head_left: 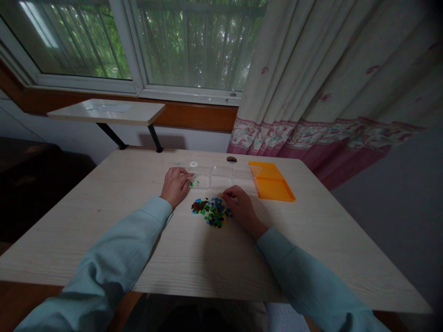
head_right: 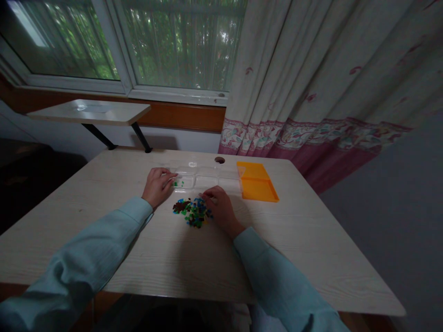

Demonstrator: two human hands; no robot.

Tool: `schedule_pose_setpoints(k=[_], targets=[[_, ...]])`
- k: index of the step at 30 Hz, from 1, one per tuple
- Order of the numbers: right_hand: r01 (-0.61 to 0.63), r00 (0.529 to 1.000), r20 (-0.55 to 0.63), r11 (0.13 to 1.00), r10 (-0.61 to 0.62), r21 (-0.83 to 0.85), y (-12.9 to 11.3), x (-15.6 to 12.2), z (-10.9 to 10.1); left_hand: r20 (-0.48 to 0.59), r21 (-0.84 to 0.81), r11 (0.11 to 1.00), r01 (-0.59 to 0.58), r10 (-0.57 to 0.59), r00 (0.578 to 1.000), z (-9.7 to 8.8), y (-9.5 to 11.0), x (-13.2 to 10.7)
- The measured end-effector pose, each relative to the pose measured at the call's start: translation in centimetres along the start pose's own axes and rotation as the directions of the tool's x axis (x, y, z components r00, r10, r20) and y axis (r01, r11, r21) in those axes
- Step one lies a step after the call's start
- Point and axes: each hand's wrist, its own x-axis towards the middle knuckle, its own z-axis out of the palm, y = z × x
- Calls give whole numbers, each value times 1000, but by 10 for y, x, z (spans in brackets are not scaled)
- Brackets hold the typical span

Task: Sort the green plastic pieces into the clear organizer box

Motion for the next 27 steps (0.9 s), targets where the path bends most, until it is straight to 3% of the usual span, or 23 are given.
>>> schedule_pose_setpoints(k=[4,8,13,19,27], targets=[[-127,990,-45,987,132,99,0,0,0,-14,-37,999,-24,24,1000,-9,16,1],[-216,975,-7,949,223,232,-3,-3,0,20,-143,981,-133,137,990,-17,51,-1],[-229,973,82,931,215,285,-15,-8,0,86,-244,952,-184,210,974,-19,83,-5],[-213,975,124,934,185,286,-26,-11,4,40,-287,942,-172,192,981,-18,87,-6],[-194,978,136,939,161,285,-29,-11,2,8,-249,930,-271,282,959,-15,79,-7]])
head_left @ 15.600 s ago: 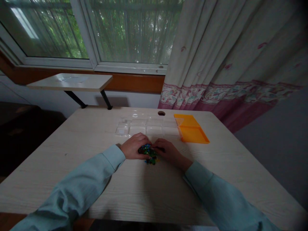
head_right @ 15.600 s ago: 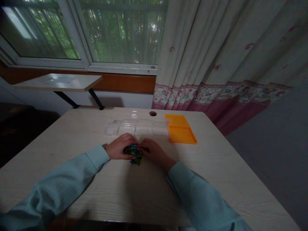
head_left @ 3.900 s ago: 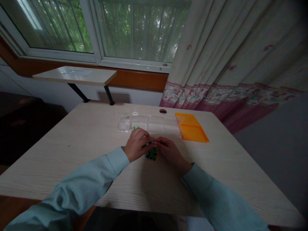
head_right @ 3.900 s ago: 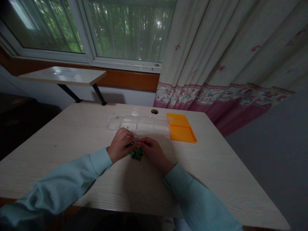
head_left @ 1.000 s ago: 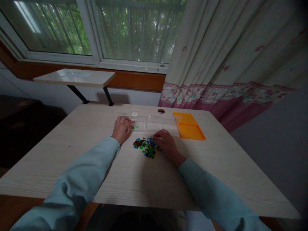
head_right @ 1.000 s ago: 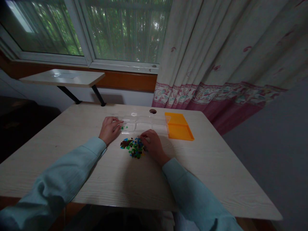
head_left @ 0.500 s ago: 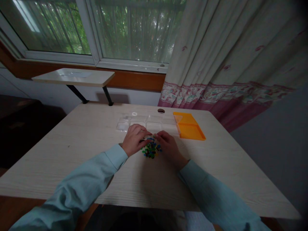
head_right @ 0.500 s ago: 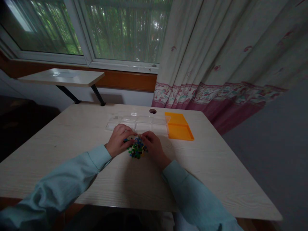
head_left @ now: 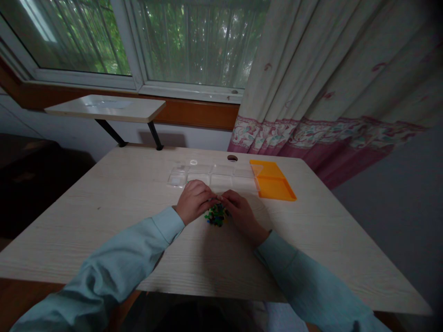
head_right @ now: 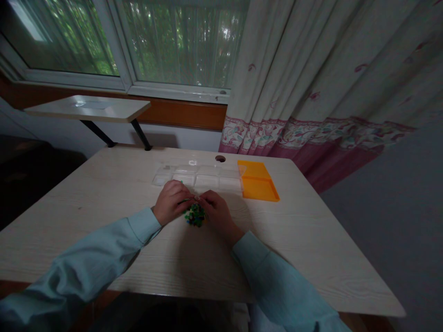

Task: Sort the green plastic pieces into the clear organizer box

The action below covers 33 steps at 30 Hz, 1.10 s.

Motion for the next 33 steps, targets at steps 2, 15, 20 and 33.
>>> schedule_pose_setpoints(k=[2,15,20,33], targets=[[17,1000,3,1000,-17,-11,1,0,0,10,24,1000,-3,3,1000,-1,-1,0],[302,953,150,855,-262,-423,28,12,-39,-215,210,892,400,-357,909,-13,-76,-12],[473,868,399,732,-294,-491,26,11,-43,-159,223,899,377,-348,924,-13,-76,-12],[472,872,467,513,-150,-717,2,3,-40,-130,182,907,379,-359,924,-10,-73,-11]])
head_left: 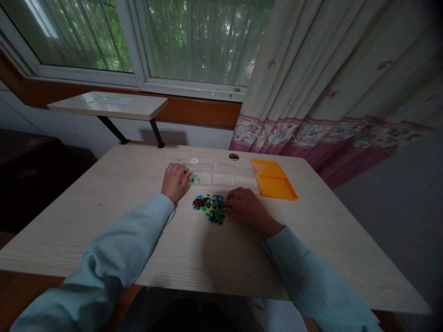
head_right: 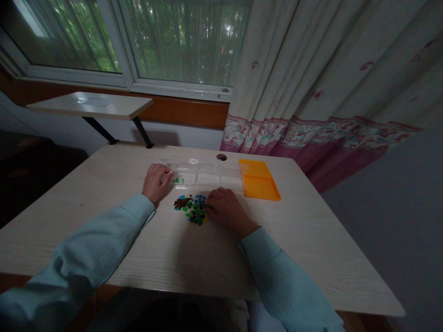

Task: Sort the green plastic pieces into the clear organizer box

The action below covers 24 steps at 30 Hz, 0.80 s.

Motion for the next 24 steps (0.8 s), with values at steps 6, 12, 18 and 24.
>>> schedule_pose_setpoints(k=[6,12,18,24], targets=[[-52,998,28,997,54,-53,-5,0,-2,10,8,1000,2,-2,1000,1,2,0],[-131,990,45,987,135,-91,-8,1,-4,18,-5,1000,-2,2,1000,1,3,-1],[-171,985,10,978,174,-119,-9,1,2,27,6,1000,-9,9,1000,1,4,-1],[-172,985,-29,980,170,-101,-11,1,8,28,-1,1000,-22,22,999,0,4,0]])
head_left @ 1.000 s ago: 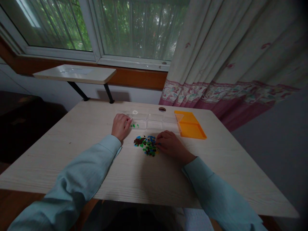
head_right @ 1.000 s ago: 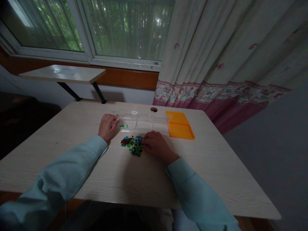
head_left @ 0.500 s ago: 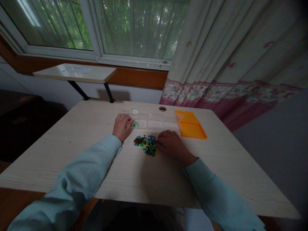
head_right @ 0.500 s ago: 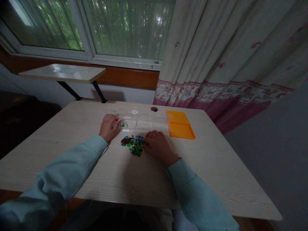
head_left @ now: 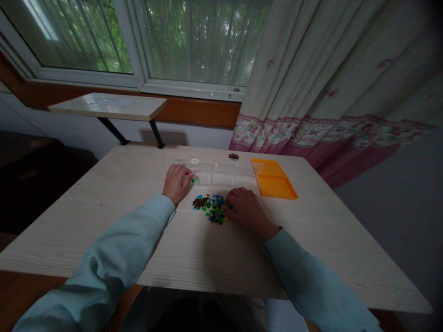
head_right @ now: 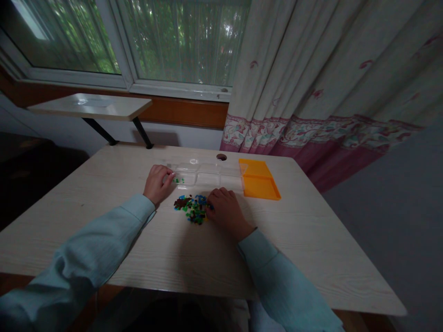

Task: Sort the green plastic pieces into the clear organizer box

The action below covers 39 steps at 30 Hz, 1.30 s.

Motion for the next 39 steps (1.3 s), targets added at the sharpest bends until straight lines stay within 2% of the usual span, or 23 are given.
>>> schedule_pose_setpoints(k=[27,39], targets=[[5,997,-75,997,0,74,-3,0,0,1,-37,999,5,-5,1000,-1,5,0],[-8,990,-141,994,23,107,0,1,2,5,-29,1000,-10,10,1000,4,-3,-2]])
